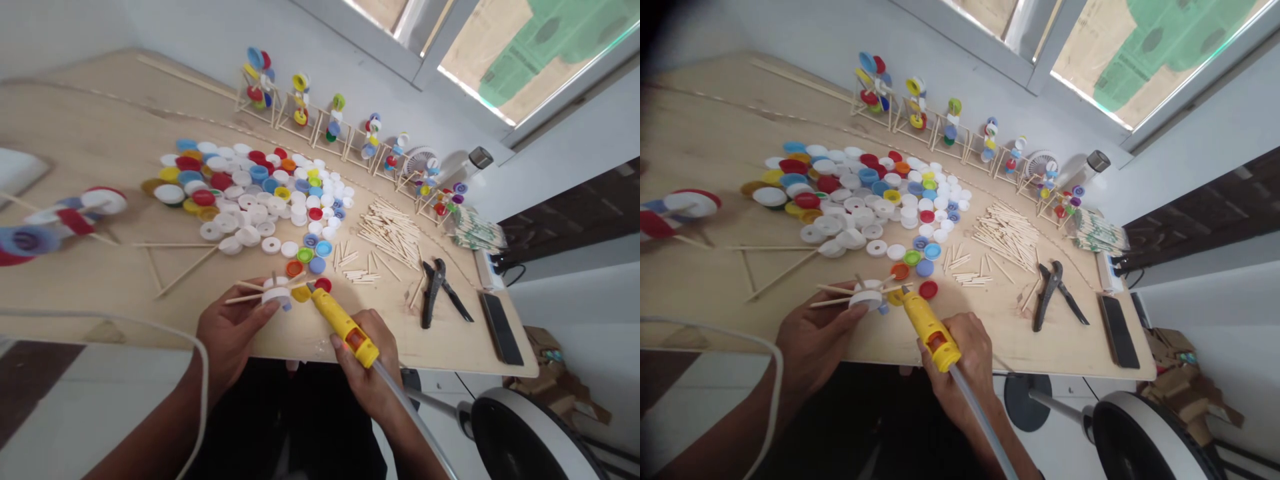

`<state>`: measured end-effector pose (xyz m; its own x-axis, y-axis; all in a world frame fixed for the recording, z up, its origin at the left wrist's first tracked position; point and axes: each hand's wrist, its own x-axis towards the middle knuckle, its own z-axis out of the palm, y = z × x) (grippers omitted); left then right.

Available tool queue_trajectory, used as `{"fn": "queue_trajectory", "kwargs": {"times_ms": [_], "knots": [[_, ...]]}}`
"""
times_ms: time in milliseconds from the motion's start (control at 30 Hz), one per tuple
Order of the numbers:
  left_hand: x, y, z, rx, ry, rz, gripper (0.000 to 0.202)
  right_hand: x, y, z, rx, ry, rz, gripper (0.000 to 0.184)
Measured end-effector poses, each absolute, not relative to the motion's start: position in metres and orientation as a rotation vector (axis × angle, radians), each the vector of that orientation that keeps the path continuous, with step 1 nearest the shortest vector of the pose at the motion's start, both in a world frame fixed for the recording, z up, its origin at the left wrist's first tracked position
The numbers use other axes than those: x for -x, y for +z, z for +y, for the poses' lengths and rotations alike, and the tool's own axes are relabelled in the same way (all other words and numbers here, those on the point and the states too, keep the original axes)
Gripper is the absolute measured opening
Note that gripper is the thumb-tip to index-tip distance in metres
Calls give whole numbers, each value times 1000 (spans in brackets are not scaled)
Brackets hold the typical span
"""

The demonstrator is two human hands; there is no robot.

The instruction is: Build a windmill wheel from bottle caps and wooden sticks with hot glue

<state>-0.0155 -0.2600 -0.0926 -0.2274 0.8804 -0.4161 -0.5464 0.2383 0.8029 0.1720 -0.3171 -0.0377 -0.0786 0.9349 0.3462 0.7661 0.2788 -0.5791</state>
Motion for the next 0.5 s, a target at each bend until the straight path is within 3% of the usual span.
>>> {"fn": "queue_trajectory", "kwargs": {"times_ms": [500], "knots": [[16, -94, -261, -407, 1381, 1179, 48, -171, -39, -317, 1559, 274, -1888, 23]]}}
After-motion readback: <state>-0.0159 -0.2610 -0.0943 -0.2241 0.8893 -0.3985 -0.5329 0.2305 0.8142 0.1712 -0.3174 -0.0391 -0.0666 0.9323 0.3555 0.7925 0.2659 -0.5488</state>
